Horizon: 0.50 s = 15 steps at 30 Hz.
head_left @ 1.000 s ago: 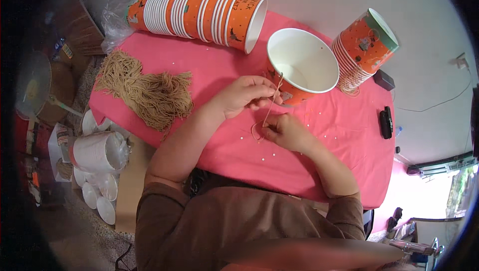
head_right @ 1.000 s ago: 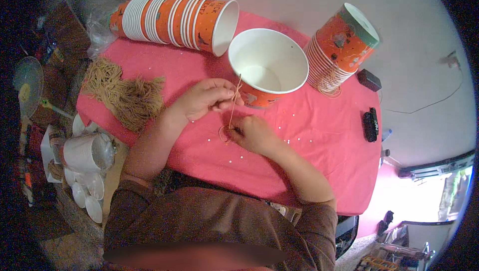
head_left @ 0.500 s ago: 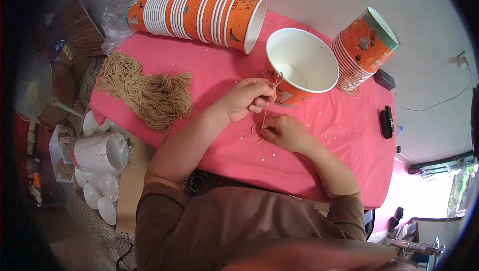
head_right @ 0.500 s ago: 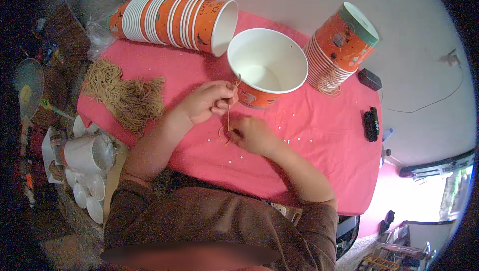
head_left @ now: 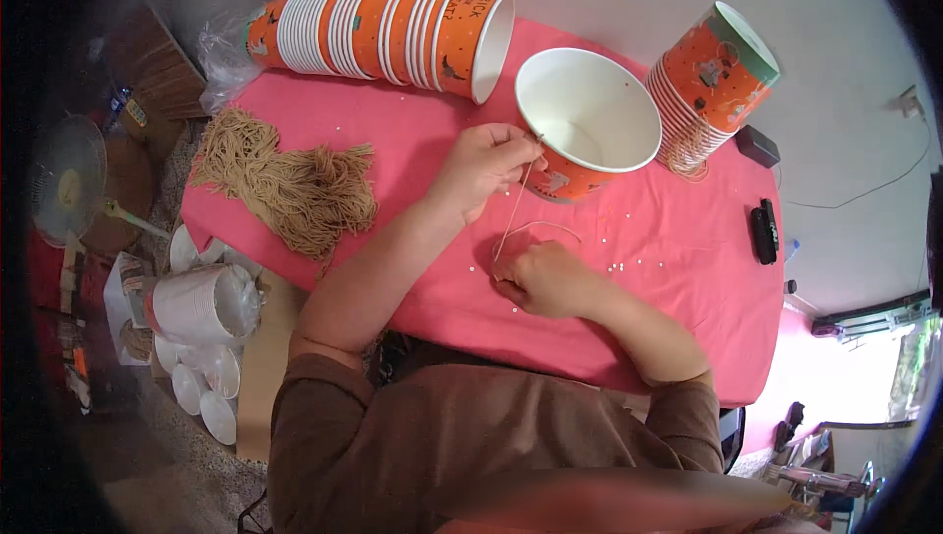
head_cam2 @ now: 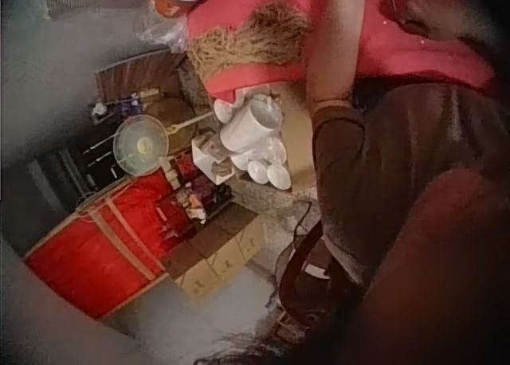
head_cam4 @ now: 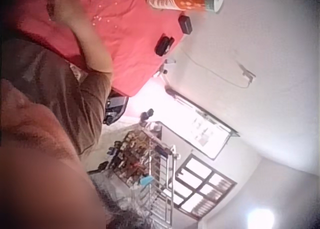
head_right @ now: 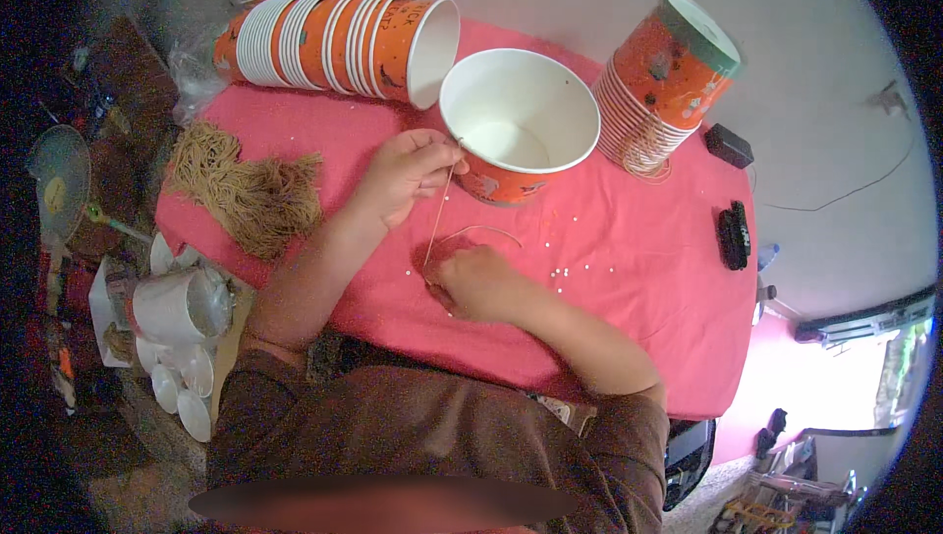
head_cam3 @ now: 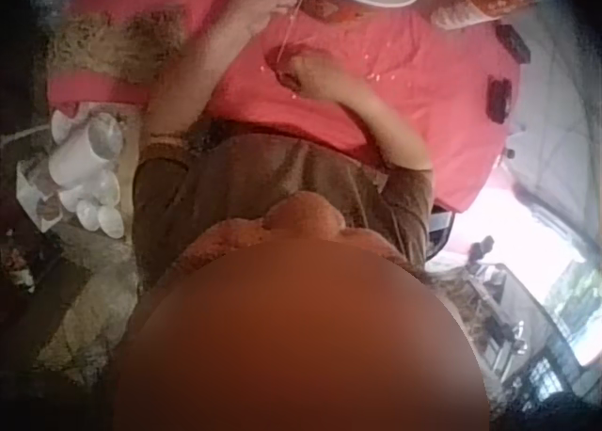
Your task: Tying decorative or carrying strings onto small plastic buckets.
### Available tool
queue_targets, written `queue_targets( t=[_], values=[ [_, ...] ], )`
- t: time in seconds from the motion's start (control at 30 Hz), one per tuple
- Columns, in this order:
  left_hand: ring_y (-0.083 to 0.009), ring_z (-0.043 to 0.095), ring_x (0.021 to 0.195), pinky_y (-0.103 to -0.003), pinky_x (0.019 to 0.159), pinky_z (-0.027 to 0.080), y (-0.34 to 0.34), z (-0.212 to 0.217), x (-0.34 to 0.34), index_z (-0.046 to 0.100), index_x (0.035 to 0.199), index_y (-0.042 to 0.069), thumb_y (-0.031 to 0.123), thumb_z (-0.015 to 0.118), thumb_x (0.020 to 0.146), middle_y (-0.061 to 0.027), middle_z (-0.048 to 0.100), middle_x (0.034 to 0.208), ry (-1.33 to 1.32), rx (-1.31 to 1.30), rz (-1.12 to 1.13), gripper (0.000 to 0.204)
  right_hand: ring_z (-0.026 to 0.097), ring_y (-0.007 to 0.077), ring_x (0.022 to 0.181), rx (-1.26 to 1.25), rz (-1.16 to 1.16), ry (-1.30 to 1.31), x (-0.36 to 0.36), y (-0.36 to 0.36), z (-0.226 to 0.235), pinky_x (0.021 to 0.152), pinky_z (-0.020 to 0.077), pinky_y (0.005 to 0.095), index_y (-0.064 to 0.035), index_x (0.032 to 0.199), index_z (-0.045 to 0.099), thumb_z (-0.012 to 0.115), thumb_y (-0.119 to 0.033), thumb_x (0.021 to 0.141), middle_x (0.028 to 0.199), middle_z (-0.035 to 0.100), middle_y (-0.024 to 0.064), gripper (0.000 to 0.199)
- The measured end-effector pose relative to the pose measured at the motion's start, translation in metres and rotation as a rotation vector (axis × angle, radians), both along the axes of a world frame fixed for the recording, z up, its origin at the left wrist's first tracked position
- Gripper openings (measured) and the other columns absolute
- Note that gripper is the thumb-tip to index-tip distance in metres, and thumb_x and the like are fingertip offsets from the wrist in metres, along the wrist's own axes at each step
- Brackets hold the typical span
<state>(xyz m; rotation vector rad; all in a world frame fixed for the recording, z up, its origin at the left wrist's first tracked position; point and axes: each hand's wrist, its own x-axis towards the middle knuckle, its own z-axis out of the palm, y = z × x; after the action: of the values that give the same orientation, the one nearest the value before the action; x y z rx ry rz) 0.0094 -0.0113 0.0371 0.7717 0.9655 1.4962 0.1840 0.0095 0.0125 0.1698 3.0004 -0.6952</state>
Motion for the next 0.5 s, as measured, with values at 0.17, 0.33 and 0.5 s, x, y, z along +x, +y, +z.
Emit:
queue_targets(
  t=[0.17, 0.33, 0.5],
  values=[
    [-0.0023, 0.043, 0.053, -0.017, 0.046, 0.030, 0.003, 0.011, 0.004, 0.061, 0.086, 0.002, 0.010, 0.062, 0.084, -0.0086, 0.067, 0.080, 0.218, -0.024, 0.077, 0.009, 0.061, 0.0378, 0.069, 0.023, -0.014, -0.053, -0.003, -0.003, -0.006, 0.061, 0.0469, 0.0482, -0.0040, 0.077, 0.058, 0.059, -0.019, 0.084, 0.069, 0.061, 0.0180, 0.016],
    [-0.0034, 0.047, 0.056, -0.018, 0.049, 0.033, 0.007, 0.016, 0.008, 0.062, 0.086, 0.002, 0.011, 0.064, 0.082, -0.0085, 0.068, 0.079, 0.298, -0.011, 0.086, 0.010, 0.062, 0.0373, 0.066, 0.150, 0.022, -0.048, -0.003, -0.004, -0.008, 0.061, 0.0482, 0.0478, -0.0036, 0.078, 0.059, 0.057, -0.021, 0.085, 0.067, 0.061, 0.0184, 0.019],
    [-0.0044, 0.051, 0.062, -0.019, 0.054, 0.036, 0.013, 0.016, 0.012, 0.062, 0.085, 0.004, 0.013, 0.064, 0.081, -0.0068, 0.068, 0.079, 0.340, 0.004, 0.116, 0.009, 0.064, 0.0357, 0.069, 0.149, 0.015, -0.049, -0.007, -0.004, -0.006, 0.063, 0.0508, 0.0464, -0.0026, 0.076, 0.062, 0.059, -0.017, 0.079, 0.070, 0.064, 0.0191, 0.015]
  ],
)
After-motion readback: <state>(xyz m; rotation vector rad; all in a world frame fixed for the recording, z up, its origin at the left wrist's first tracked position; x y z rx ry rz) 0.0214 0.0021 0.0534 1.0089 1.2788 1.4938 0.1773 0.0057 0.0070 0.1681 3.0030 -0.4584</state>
